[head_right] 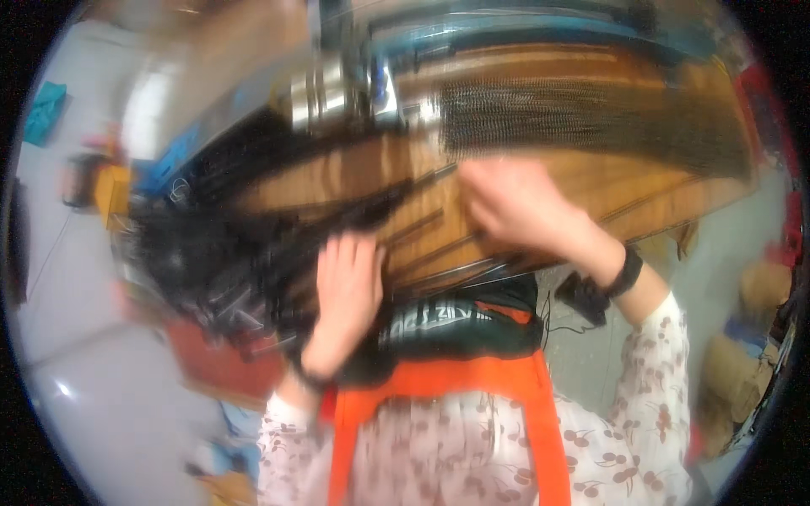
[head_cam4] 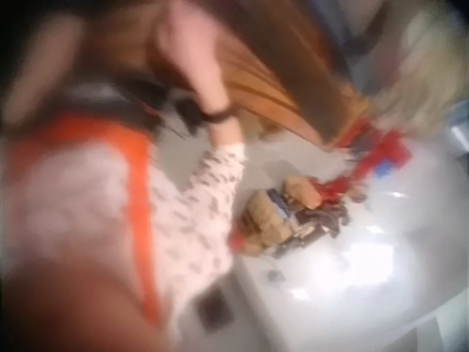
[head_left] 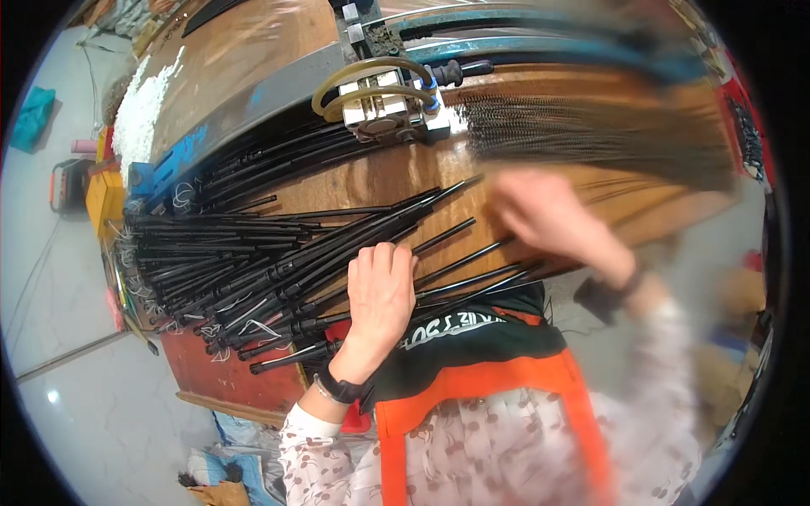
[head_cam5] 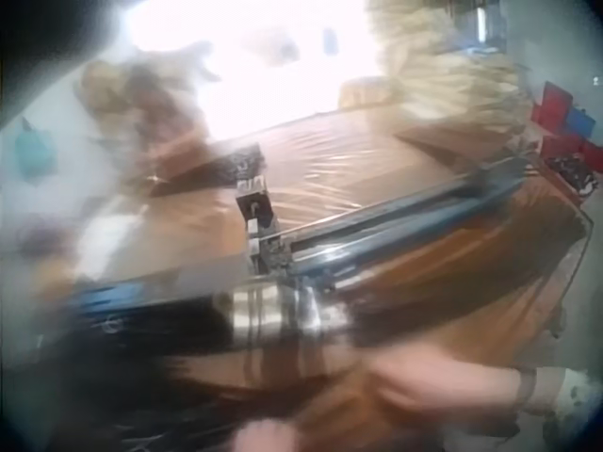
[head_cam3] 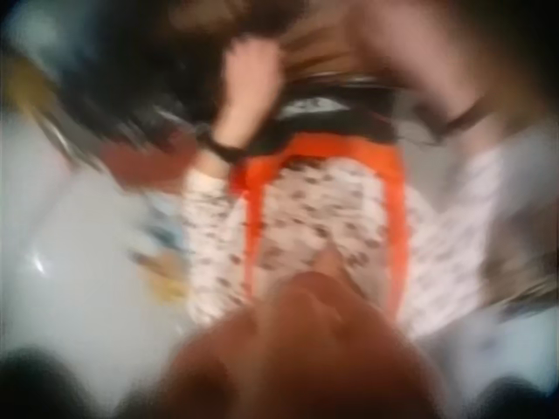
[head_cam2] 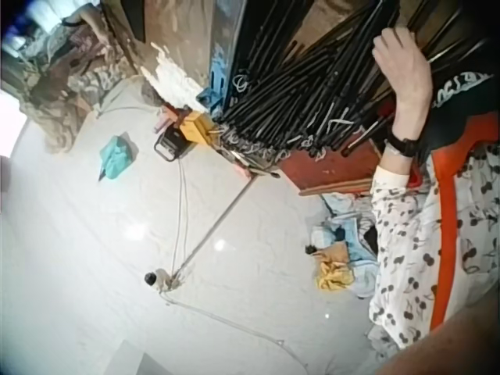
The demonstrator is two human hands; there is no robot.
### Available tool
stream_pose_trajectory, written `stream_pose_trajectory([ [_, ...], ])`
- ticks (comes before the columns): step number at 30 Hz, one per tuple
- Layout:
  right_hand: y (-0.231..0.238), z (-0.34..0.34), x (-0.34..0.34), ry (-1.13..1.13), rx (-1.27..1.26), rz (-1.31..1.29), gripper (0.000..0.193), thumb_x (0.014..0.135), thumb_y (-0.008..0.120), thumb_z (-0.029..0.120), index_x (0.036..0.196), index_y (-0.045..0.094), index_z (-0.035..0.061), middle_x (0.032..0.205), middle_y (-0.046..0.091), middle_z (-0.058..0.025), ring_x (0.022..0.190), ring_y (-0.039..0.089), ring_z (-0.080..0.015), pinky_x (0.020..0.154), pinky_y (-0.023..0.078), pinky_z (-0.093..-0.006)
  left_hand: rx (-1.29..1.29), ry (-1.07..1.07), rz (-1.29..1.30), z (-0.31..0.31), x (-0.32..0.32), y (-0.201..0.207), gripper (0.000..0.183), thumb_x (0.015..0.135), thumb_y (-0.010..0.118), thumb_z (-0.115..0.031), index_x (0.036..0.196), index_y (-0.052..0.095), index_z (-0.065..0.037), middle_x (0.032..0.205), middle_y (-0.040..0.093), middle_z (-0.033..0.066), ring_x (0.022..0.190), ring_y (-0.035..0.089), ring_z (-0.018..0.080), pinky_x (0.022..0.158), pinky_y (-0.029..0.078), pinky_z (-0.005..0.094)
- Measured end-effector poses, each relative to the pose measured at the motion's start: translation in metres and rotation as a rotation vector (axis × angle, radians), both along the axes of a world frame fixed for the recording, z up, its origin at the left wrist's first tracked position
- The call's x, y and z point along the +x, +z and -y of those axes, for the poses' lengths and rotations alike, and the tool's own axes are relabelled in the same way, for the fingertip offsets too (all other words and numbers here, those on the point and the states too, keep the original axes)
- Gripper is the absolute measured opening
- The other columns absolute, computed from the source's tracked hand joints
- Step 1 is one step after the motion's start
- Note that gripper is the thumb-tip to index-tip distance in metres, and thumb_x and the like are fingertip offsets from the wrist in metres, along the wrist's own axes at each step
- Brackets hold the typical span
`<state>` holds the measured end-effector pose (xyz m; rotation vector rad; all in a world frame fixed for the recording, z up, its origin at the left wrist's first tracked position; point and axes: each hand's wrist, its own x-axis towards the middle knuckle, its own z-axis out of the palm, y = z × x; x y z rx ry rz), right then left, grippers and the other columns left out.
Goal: The person inserts springs into rods using a machine fixture and arranges the assembled rods on the workbench by hand.
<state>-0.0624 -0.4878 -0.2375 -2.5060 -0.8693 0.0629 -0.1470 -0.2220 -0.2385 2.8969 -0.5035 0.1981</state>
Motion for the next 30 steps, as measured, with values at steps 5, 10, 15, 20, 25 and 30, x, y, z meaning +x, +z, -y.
stream_pose_trajectory([
  [5, -0.009, -0.002, -0.016, 0.085, 0.286, -0.176, 0.027, 0.090, 0.066, 0.017, 0.116, 0.065, 0.0081, 0.081, 0.062, -0.0130, 0.079, 0.060, -0.0353, 0.069, 0.049, -0.0446, -0.167, -0.042, -0.058, -0.002, -0.007, 0.007, 0.023, 0.086, 0.067, -0.011, 0.108, 0.065, -0.009, 0.084, 0.049, 0.0072, 0.079, 0.053, 0.0251, 0.067, 0.045, 0.0361],
  [10, -0.008, 0.002, -0.019, 0.081, 0.295, -0.174, 0.032, 0.088, 0.066, 0.014, 0.120, 0.065, 0.0087, 0.087, 0.068, -0.0119, 0.079, 0.061, -0.0317, 0.071, 0.051, -0.0413, -0.173, -0.048, -0.042, 0.005, -0.009, 0.013, 0.023, 0.086, 0.068, -0.013, 0.109, 0.065, -0.012, 0.080, 0.047, 0.0061, 0.076, 0.053, 0.0237, 0.063, 0.045, 0.0356],
  [15, -0.014, 0.014, -0.023, 0.295, 0.149, 0.200, 0.045, 0.082, 0.068, 0.007, 0.127, 0.060, 0.0086, 0.090, 0.064, -0.0089, 0.089, 0.061, -0.0328, 0.076, 0.052, -0.0424, -0.161, -0.059, -0.062, 0.013, -0.013, 0.014, 0.022, 0.086, 0.069, -0.015, 0.108, 0.066, -0.013, 0.076, 0.045, 0.0048, 0.073, 0.053, 0.0225, 0.061, 0.045, 0.0356],
  [20, -0.014, 0.002, -0.024, 0.283, 0.208, 0.279, 0.044, 0.075, 0.070, 0.011, 0.119, 0.062, 0.0074, 0.094, 0.062, -0.0093, 0.093, 0.060, -0.0315, 0.080, 0.051, -0.0426, -0.173, -0.087, -0.052, 0.022, -0.009, 0.001, 0.023, 0.086, 0.070, -0.018, 0.107, 0.067, -0.011, 0.085, 0.051, 0.0055, 0.081, 0.054, 0.0238, 0.070, 0.044, 0.0373],
  [25, -0.016, 0.006, 0.022, 0.028, -0.064, 0.362, 0.019, 0.072, 0.066, 0.010, 0.090, 0.058, 0.0063, 0.087, 0.055, -0.0092, 0.085, 0.056, -0.0286, 0.070, 0.047, -0.0392, -0.301, -0.119, -0.039, 0.007, -0.013, 0.002, 0.024, 0.085, 0.072, -0.017, 0.107, 0.068, -0.009, 0.098, 0.057, 0.0070, 0.094, 0.055, 0.0265, 0.078, 0.041, 0.0391],
  [30, -0.023, -0.001, 0.031, 0.053, -0.133, 0.434, 0.019, 0.075, 0.061, 0.008, 0.093, 0.057, 0.0073, 0.084, 0.051, -0.0093, 0.083, 0.054, -0.0280, 0.068, 0.046, -0.0384, -0.066, 0.110, 0.093, -0.035, 0.010, 0.017, 0.028, 0.085, 0.070, -0.014, 0.111, 0.063, -0.008, 0.105, 0.056, 0.0073, 0.097, 0.053, 0.0272, 0.083, 0.039, 0.0412],
])
